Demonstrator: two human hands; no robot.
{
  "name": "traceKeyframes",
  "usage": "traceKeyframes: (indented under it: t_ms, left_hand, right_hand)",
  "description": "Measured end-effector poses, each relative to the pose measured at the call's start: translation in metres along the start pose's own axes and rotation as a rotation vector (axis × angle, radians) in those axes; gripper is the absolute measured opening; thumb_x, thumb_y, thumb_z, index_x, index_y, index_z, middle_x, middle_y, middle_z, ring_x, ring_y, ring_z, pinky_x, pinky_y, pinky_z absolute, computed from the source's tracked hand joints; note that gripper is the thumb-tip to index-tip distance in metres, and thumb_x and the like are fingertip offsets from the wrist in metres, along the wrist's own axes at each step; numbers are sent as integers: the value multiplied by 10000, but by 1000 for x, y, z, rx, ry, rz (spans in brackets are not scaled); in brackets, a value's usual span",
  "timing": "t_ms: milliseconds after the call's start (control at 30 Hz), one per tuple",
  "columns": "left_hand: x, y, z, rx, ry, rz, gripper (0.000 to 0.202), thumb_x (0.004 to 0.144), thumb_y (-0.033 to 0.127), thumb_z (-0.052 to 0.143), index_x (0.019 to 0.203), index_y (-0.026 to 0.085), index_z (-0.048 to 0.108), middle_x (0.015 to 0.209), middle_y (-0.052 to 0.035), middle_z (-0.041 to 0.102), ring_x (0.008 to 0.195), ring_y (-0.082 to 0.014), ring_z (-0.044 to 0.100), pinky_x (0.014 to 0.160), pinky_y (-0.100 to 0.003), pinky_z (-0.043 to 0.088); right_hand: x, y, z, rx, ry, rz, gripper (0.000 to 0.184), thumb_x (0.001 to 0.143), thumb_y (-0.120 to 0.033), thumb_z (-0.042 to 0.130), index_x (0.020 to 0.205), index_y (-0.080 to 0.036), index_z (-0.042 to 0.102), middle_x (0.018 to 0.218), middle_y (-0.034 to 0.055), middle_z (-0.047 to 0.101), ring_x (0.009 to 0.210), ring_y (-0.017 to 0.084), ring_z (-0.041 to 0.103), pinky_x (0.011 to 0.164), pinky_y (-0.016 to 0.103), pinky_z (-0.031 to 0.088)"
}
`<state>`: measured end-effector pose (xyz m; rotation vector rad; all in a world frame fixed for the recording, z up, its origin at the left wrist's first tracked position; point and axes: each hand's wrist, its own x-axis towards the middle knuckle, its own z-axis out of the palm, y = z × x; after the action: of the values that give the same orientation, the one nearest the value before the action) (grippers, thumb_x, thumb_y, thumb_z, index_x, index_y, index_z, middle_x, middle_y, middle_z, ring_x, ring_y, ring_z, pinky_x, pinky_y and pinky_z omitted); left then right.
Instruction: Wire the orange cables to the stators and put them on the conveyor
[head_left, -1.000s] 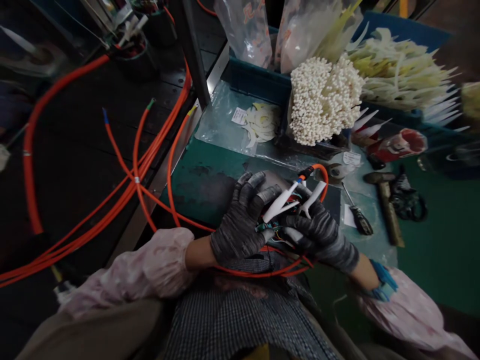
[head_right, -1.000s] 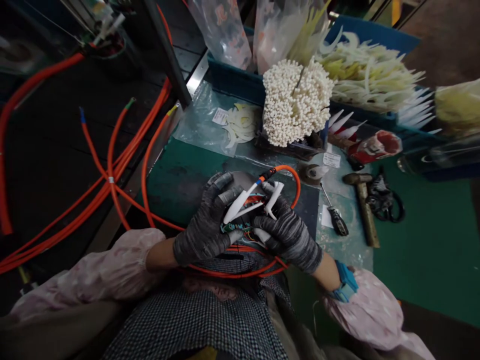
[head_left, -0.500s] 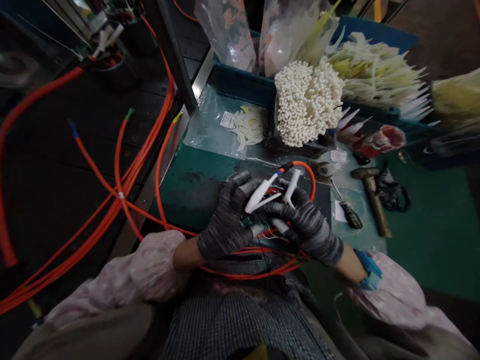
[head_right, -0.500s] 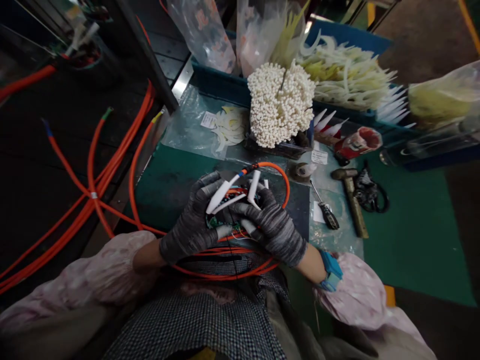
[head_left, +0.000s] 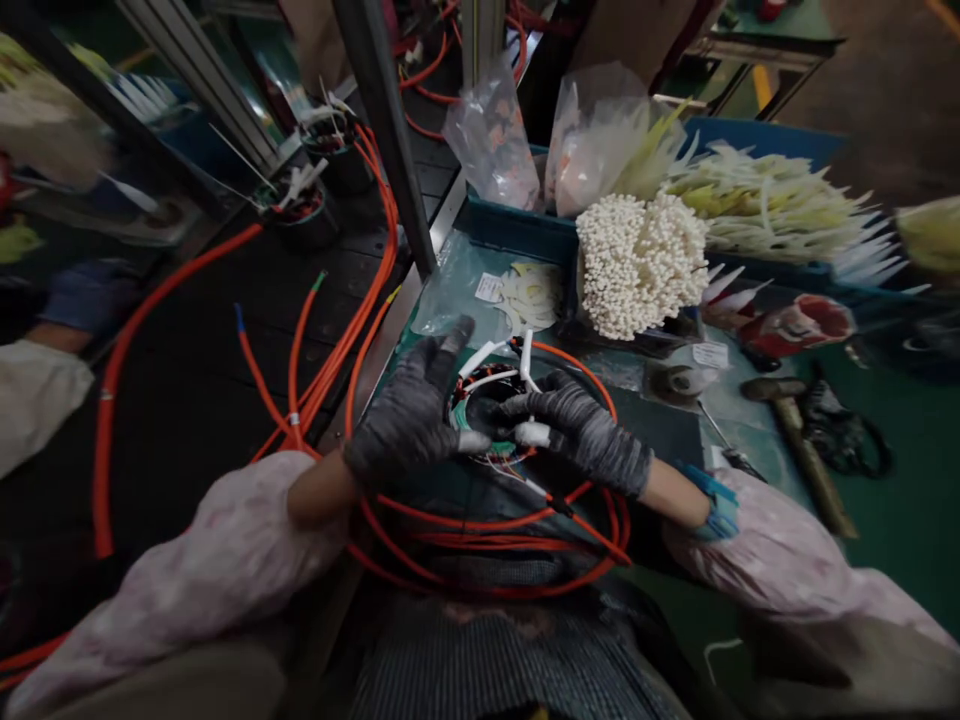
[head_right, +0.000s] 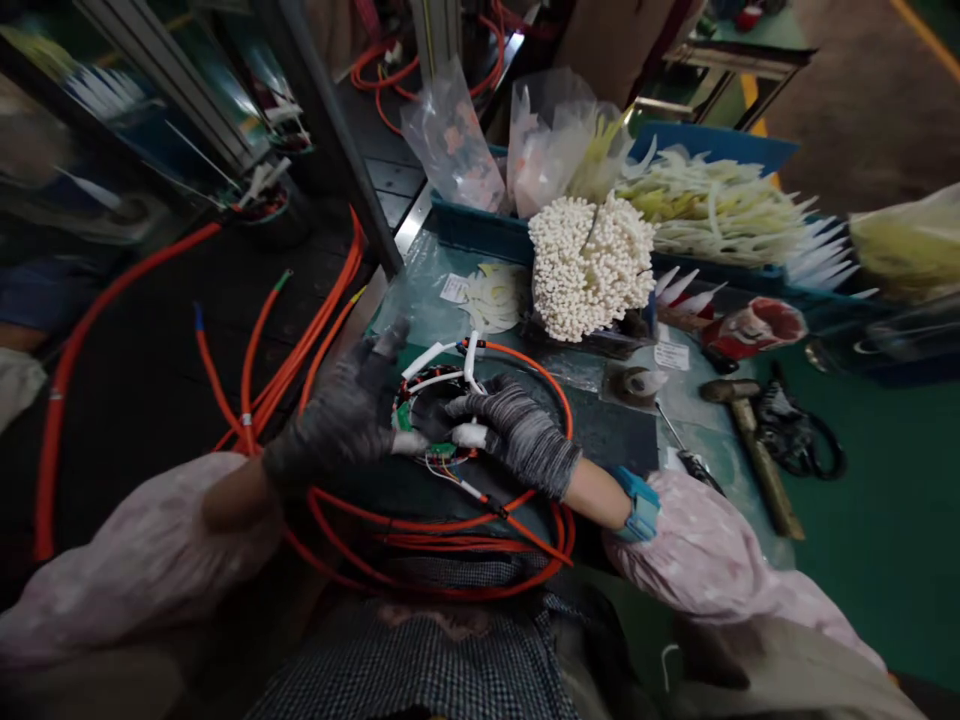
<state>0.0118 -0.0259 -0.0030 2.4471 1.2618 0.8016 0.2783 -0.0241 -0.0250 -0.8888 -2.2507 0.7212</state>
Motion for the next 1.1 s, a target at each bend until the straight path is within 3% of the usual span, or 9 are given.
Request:
traceKeyframes:
  t_ms: [133, 200, 300, 367, 533, 667, 767, 900, 1100]
  left_hand:
    - [-9, 33, -4, 280, -200, 251, 113, 1007, 277, 704, 1112, 280, 747, 1078, -28, 774, 950, -283, 704, 807, -453, 577]
    - [-8, 46, -7, 326, -288, 307, 137, 1024, 194, 613, 1028, 250, 739, 1036, -23, 783, 916, -263, 699, 781, -428, 543]
    - [-6, 57, -11, 351, -243, 322, 183, 1039, 285, 576, 1040, 201, 738, 1049, -75, 787, 913, -288, 702, 757, -454, 526]
    - [-9, 63, -8, 375, -160, 329, 223, 1053, 317, 568, 1042, 175, 739, 1054, -92, 794, 916, -296, 709, 748, -461, 529]
    - [-32, 72, 12, 510, 62, 274, 176, 1037, 147, 583, 1102, 136, 746, 1056, -75, 819, 968, -277, 727, 931, -494, 548]
    - [-39, 68, 19, 413, 140, 235, 238, 1052, 382, 690, 1129, 162, 739, 1061, -54, 819, 1001, -286, 716, 1034, -550, 510]
    - [-33, 61, 20, 333, 196, 232, 245, 1025, 435, 741, 1071, 195, 736, 1009, -22, 812, 965, -257, 712, 1048, -529, 497]
    - [-26, 58, 24, 274, 240, 228, 154, 1061, 345, 663, 982, 224, 715, 957, 7, 804, 903, -226, 698, 1039, -497, 503]
    - [-34, 55, 32, 209, 333, 244, 62, 1016, 209, 634, 1052, 225, 681, 931, -16, 761, 920, -225, 672, 1049, -474, 535]
  right_hand:
    - [-14, -12, -2, -70, 156, -14, 354, 1103, -344, 579, 1438, -293, 683, 1285, 110, 740, 1129, 266, 734, 949, 485, 664]
    - [-30, -25, -7, -238, 243, -24, 465, 1100, -314, 582, 1563, -344, 563, 1444, 128, 651, 1232, 270, 707, 960, 474, 666]
    - [-57, -47, -19, -510, 307, -114, 554, 1068, -405, 643, 1606, -376, 515, 1462, 126, 629, 1266, 313, 681, 946, 490, 658]
    - [-69, -58, -25, -548, 276, -180, 501, 1060, -449, 648, 1542, -324, 590, 1337, 120, 699, 1172, 303, 705, 887, 454, 651]
    - [-70, -63, -22, -515, 73, -264, 243, 1091, -145, 541, 1153, -218, 765, 947, 48, 806, 777, 163, 716, 637, 277, 530]
    - [-56, -61, -13, -334, 107, 40, 367, 1122, -400, 572, 903, -196, 784, 706, 20, 747, 579, 131, 656, 550, 252, 479]
    - [-46, -62, -8, -265, 129, 218, 445, 1083, -558, 597, 884, -214, 797, 676, 19, 738, 529, 139, 631, 522, 269, 466]
    - [-38, -61, 0, -318, 188, 268, 419, 1080, -580, 577, 1045, -238, 815, 711, 53, 748, 612, 197, 668, 595, 322, 527]
    - [-35, -60, 9, -371, 177, 242, 370, 1083, -504, 584, 863, -251, 741, 722, 59, 732, 687, 224, 677, 630, 343, 563]
